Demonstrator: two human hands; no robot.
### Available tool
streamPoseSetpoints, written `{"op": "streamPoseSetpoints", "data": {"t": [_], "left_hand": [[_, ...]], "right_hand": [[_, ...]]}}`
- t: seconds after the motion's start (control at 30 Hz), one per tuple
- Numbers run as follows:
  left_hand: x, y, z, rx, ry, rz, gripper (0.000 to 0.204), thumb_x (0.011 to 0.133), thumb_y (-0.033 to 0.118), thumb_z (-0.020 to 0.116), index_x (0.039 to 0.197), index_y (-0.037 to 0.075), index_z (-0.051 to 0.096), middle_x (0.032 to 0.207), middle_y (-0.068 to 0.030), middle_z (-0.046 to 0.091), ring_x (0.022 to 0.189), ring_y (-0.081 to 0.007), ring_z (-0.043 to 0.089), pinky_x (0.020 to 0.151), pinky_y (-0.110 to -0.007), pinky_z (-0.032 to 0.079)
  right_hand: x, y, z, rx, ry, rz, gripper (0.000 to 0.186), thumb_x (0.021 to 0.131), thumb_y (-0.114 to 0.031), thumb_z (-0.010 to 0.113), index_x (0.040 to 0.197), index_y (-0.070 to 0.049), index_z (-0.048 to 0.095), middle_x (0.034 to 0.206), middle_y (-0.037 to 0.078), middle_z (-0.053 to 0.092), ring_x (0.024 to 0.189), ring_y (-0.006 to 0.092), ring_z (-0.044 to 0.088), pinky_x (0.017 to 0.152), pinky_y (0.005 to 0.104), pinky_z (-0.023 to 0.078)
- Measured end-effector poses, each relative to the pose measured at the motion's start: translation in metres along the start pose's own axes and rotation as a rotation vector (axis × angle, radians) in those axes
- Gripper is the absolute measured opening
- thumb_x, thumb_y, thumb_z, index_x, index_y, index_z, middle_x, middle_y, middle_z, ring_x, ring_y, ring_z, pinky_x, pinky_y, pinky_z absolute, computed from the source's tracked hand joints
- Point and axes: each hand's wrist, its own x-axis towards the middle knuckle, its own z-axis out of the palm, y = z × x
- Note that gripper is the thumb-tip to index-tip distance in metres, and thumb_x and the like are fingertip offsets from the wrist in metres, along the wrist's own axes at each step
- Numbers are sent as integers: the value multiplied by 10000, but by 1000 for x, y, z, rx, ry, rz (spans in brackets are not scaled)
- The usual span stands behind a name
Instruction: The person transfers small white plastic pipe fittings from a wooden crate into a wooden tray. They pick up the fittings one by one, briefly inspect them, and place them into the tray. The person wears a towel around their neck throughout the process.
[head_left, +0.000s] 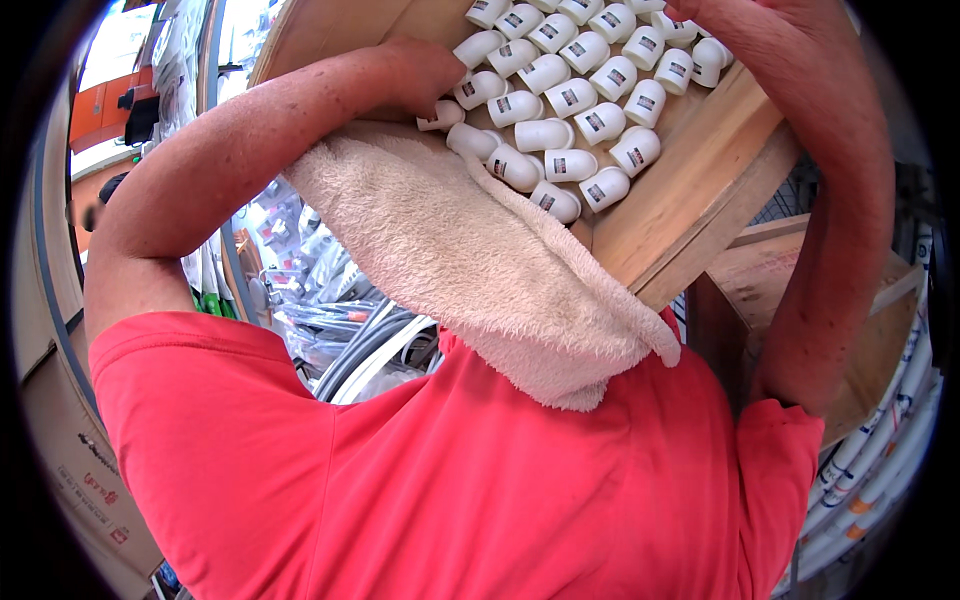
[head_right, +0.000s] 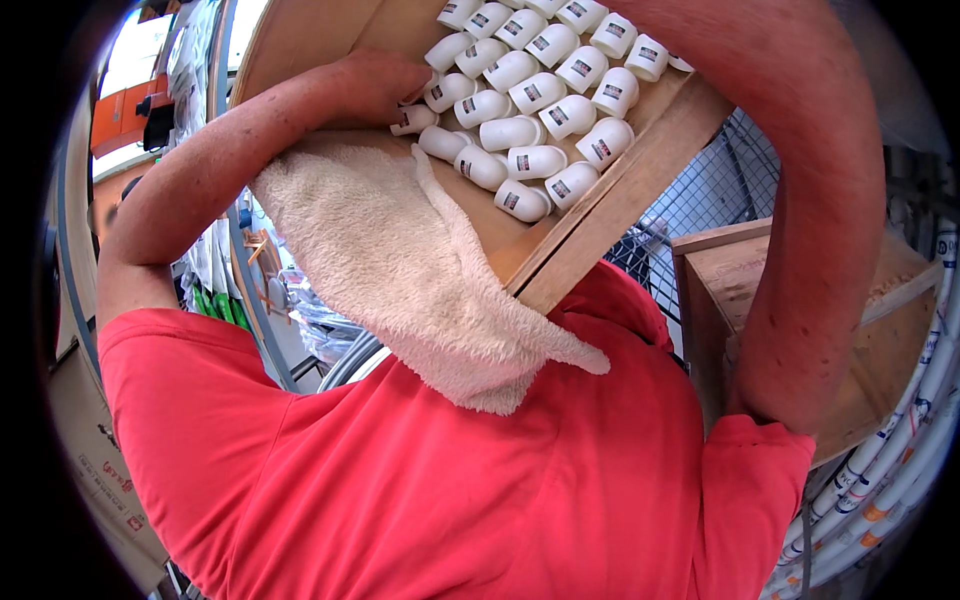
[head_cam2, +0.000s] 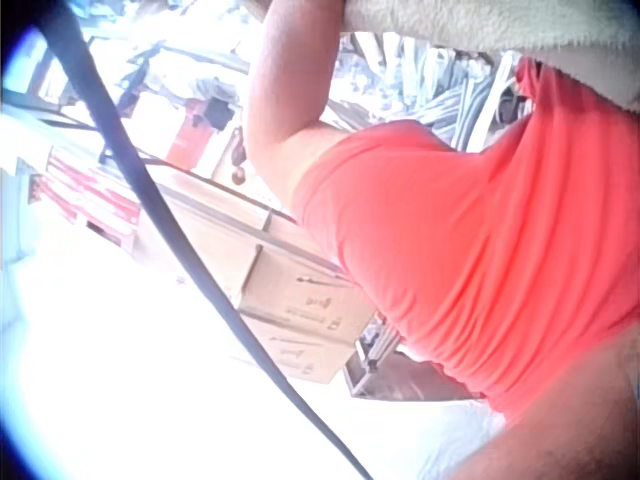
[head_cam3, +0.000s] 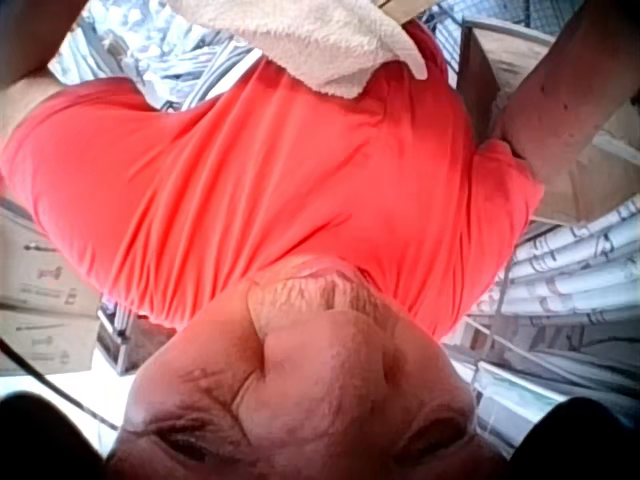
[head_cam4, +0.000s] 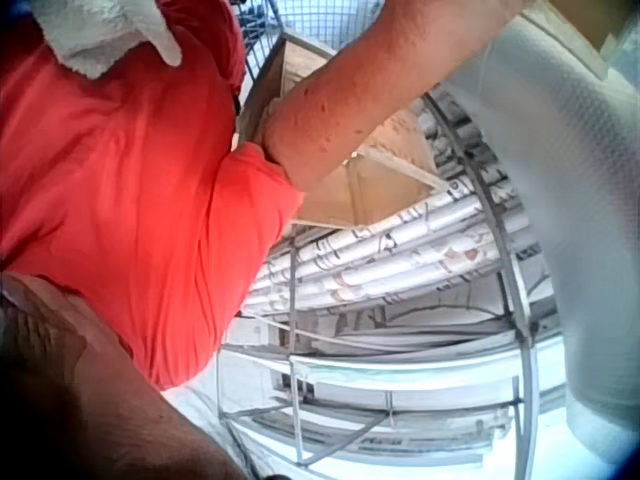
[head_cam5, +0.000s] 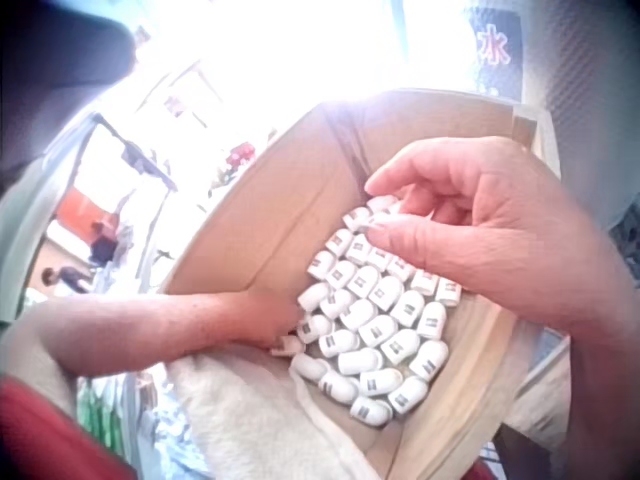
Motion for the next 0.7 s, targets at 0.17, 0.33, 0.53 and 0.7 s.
{"op": "streamPoseSetpoints", "data": {"t": [0.17, 0.33, 0.53, 0.7], "left_hand": [[3, -4, 4, 23, -22, 8, 195, 766, 200, 763, 899, 63, 721, 894, -166, 734, 888, -363, 714, 796, -473, 553], [5, -4, 1, 36, -67, -5, 213, 802, 232, 755, 945, 76, 730, 906, -154, 736, 865, -354, 714, 773, -473, 559], [8, -3, -24, -235, 12, -60, 243, 913, 277, 717, 1032, 68, 689, 969, -124, 726, 862, -295, 703, 805, -419, 552], [-3, 0, -44, -339, 288, 71, 231, 968, 279, 689, 1006, 52, 710, 909, -101, 727, 809, -227, 684, 759, -369, 543]], "right_hand": [[1, -1, 2, -12, 9, 1, 269, 958, -108, 712, 1166, 56, 667, 853, 12, 673, 751, 51, 624, 662, 193, 505], [1, -2, 3, -18, 13, 4, 257, 963, -102, 706, 1163, 53, 668, 855, 10, 676, 750, 47, 627, 663, 190, 509], [0, -1, 6, -19, 51, 14, 242, 969, -95, 700, 1160, 49, 669, 858, 8, 680, 749, 43, 630, 663, 187, 514], [6, -4, 5, 141, 63, 66, 220, 975, -85, 687, 1151, 47, 676, 864, 10, 689, 741, 37, 633, 658, 179, 513]]}}
